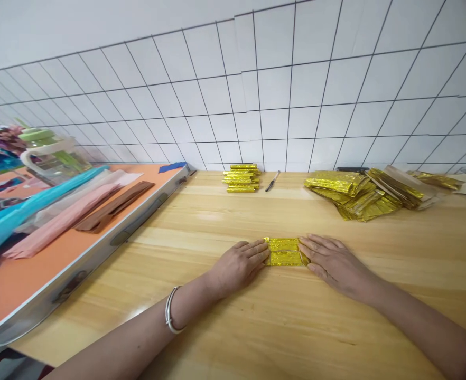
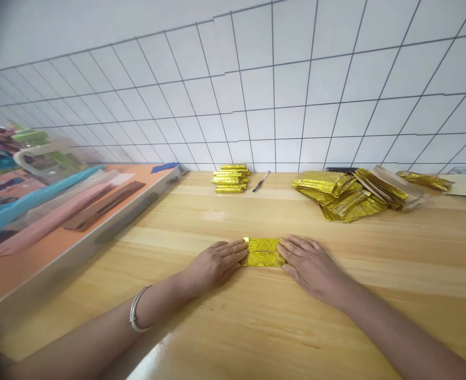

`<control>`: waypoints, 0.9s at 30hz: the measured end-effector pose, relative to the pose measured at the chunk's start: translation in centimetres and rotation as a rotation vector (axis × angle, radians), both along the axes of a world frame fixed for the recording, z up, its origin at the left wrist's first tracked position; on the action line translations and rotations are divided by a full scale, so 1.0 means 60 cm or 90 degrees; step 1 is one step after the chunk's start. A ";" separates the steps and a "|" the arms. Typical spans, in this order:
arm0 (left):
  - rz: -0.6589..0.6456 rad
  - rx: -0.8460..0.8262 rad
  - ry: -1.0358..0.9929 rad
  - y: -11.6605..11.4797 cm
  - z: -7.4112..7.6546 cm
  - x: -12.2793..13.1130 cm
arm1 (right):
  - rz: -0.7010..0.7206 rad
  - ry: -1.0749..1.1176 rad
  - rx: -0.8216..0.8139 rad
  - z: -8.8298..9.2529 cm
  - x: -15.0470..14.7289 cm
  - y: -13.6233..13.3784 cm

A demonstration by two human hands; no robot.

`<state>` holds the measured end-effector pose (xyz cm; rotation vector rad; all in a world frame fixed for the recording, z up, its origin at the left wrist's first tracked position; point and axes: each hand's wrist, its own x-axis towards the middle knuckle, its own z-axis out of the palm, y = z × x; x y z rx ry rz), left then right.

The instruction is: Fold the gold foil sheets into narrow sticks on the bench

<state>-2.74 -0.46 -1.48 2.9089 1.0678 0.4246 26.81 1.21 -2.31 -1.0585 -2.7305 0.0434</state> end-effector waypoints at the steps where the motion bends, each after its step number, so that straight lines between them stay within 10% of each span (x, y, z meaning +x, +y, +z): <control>1: 0.005 0.002 -0.002 0.000 0.001 0.000 | 0.001 -0.002 0.000 0.000 0.001 0.001; 15: -0.004 -0.041 -0.051 0.085 0.006 -0.002 | -0.025 0.038 -0.096 0.020 -0.011 0.075; 27: 0.021 -0.120 -0.110 0.088 -0.005 -0.010 | -0.082 0.219 -0.089 -0.028 -0.019 0.093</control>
